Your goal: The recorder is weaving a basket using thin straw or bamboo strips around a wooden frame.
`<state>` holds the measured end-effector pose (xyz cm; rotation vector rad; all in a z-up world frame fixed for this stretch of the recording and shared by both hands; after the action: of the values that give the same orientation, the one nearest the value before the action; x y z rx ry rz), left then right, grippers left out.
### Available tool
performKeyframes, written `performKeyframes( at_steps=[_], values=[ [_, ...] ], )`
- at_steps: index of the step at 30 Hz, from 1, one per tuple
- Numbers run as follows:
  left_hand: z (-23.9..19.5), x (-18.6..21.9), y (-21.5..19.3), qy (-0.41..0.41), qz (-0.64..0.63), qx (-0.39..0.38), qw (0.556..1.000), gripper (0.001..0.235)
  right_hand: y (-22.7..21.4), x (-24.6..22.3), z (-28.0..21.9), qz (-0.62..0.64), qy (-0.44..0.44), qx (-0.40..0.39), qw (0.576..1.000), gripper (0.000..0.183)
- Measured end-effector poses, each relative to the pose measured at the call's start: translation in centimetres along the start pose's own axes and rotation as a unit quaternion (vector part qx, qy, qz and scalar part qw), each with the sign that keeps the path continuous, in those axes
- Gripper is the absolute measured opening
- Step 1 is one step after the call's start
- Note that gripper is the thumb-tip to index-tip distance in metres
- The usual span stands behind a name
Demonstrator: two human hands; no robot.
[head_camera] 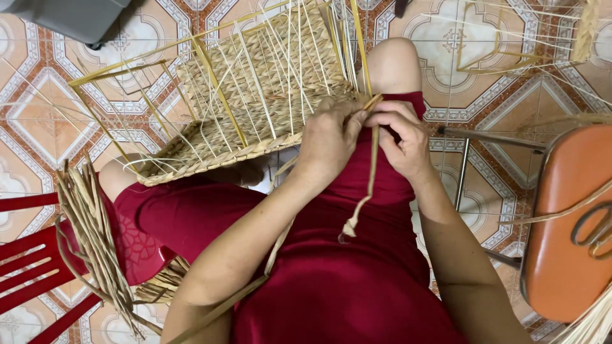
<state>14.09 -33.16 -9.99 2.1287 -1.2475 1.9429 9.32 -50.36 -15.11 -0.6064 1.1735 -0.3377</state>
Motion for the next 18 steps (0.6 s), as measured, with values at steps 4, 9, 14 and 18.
performKeyframes(
  at_steps=[4, 9, 14, 18],
  values=[
    [0.8, -0.7, 0.2, 0.010, 0.056, 0.014, 0.998, 0.016, -0.1, 0.4, -0.1, 0.051, 0.000, 0.015, 0.999, 0.027],
    [1.2, -0.7, 0.2, -0.026, 0.055, 0.013, 0.998, 0.016, 0.1, 0.7, -0.2, 0.079, -0.002, 0.035, 0.996, 0.020],
    [1.4, -0.5, 0.5, -0.027, 0.079, 0.036, 0.996, 0.017, 0.1, 0.9, -0.4, 0.111, 0.007, 0.031, 0.993, 0.019],
    [1.5, -0.1, 0.7, -0.028, 0.121, 0.052, 0.991, 0.017, 1.0, 1.7, -0.7, 0.246, 0.006, 0.032, 0.969, 0.027]
  ],
)
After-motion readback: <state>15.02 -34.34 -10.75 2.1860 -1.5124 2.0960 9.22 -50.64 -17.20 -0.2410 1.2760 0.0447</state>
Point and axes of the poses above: each hand's wrist, its own z-axis towards the middle knuckle, its own y-axis out of the palm, x = y × z, the point moved 1 cm from there along z, towards the middle knuckle, and after that the axes turned 14 degrees about -x, right-handed, at the moved point
